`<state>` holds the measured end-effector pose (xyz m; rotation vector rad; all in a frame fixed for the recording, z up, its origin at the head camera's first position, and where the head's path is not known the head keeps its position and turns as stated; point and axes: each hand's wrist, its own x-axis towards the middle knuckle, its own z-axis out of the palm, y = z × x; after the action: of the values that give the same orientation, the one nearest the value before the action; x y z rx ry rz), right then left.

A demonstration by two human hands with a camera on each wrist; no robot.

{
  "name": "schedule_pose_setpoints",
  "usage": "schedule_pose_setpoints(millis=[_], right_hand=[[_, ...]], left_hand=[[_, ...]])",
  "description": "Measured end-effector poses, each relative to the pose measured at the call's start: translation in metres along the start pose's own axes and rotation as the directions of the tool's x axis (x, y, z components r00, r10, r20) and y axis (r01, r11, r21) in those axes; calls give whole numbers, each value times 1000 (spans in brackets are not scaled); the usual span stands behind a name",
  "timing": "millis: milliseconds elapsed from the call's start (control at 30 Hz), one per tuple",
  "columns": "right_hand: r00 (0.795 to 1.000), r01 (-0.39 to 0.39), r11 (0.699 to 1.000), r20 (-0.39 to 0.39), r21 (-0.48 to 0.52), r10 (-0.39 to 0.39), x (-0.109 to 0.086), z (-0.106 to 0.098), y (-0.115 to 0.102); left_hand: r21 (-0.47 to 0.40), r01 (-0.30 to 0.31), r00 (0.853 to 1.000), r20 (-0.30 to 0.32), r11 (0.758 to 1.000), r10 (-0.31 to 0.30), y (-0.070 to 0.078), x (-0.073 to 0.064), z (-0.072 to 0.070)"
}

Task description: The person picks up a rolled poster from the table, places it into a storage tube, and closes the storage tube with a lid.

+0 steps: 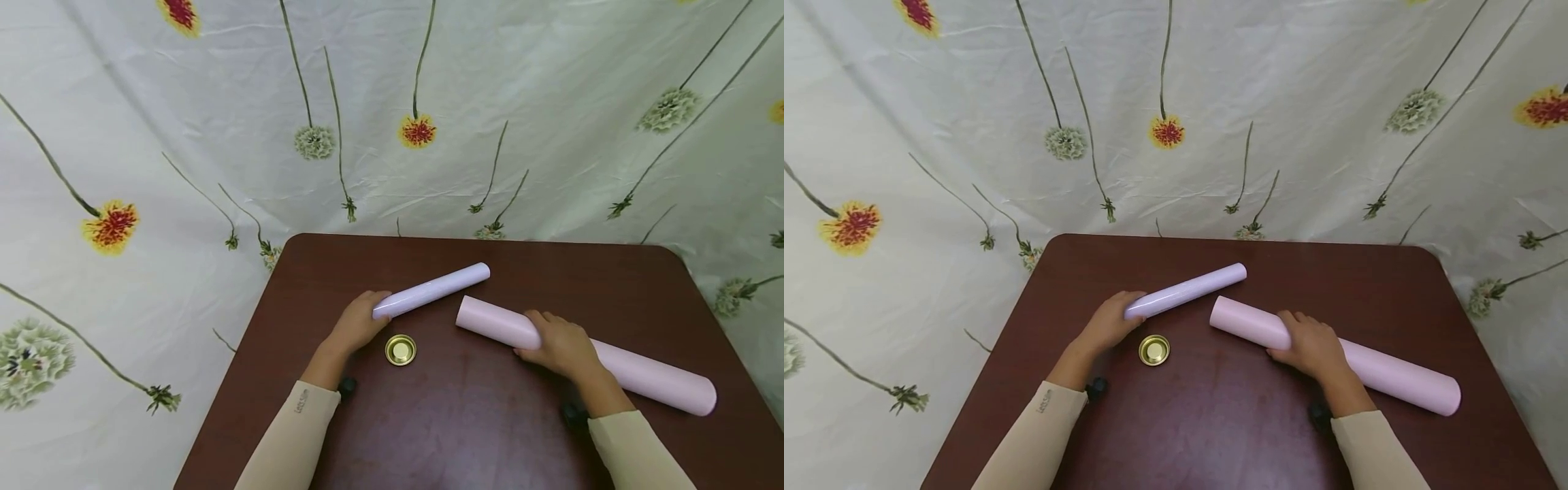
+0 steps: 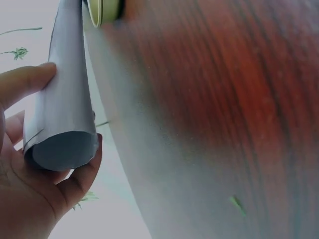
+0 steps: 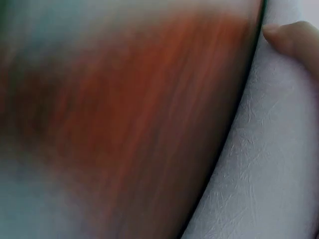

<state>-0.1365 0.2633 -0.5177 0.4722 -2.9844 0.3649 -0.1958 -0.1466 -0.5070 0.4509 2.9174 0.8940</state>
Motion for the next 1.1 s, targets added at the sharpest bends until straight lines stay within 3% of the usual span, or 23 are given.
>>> schedule_pose_setpoints(millis=[300, 567, 833, 1100], right_hand=[[999, -5, 1000, 52, 3, 4, 2, 0, 0], [999, 5, 1000, 37, 14, -5, 0, -4, 1], [999, -18, 999, 29, 32, 17, 2, -12, 4], [998, -61, 996, 21, 68, 60, 4, -26, 6]], left_hand=[[-49, 24, 998, -65, 999, -27, -6, -6, -3], [-80, -10, 992, -129, 997, -1, -7, -12, -15], [-138, -8, 984, -175, 990, -16, -10, -20, -26], [-185, -48, 978, -209, 981, 8, -3, -25, -38]])
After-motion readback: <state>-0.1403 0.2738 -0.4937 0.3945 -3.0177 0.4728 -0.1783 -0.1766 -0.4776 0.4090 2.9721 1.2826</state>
